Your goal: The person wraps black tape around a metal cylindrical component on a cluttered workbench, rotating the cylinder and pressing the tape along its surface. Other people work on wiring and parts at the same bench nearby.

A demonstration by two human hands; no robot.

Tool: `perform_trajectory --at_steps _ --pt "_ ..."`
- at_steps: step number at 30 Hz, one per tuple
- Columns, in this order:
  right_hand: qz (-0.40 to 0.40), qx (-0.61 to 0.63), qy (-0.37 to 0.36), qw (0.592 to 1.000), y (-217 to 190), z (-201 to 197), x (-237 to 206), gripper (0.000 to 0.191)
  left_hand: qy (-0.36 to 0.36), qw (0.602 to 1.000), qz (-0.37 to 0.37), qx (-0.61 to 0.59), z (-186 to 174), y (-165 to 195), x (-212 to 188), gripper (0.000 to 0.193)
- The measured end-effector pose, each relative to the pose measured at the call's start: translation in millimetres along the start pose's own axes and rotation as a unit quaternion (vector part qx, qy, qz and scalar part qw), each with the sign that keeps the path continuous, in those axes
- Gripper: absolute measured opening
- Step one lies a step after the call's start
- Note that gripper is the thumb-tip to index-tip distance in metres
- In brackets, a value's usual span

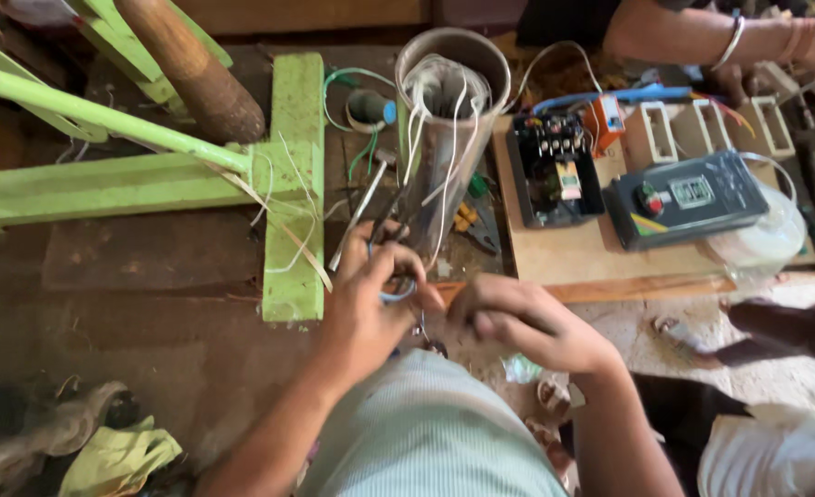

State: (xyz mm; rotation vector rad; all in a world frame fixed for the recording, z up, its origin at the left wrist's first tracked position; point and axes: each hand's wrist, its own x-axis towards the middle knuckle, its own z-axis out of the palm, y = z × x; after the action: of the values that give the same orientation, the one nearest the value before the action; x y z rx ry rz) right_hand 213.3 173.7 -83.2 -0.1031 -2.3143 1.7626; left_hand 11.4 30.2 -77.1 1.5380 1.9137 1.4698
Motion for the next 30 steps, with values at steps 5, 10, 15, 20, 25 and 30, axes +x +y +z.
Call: perform_trajectory --at_steps 5,10,15,20,25,30 --pt "0.164 -0.424 0.190 0.870 89.4 -8.5 24.8 0.028 0.121 0.983 0.097 0.098 5.0 4.3 0.8 0.027" --pt "0.114 -0.504 0.212 0.829 177.7 -28.1 47.0 0.034 0.073 0.986 0.120 0.085 -3.4 -10.6 -2.6 0.028" --pt "0.167 -0.473 0.208 0.840 179.0 -38.3 54.7 0.055 -0.015 0.992 0.053 -0.112 -21.3 -29.3 6.7 0.018" --pt "0.099 -0.048 0.289 0.951 111.7 -50.7 61.9 0.060 -0.008 0.997 0.057 -0.059 -16.6 -35.0 71.2 0.077" --pt "0.059 0.020 0.124 0.990 82.6 -59.2 72.6 0.061 -0.059 0.988 0.117 -0.087 -9.2 -24.5 124.7 0.120" --pt "0.112 -0.131 0.284 0.943 85.2 -17.4 73.6 0.067 -0.093 0.985 0.079 -0.124 -11.2 -17.5 145.5 0.121"
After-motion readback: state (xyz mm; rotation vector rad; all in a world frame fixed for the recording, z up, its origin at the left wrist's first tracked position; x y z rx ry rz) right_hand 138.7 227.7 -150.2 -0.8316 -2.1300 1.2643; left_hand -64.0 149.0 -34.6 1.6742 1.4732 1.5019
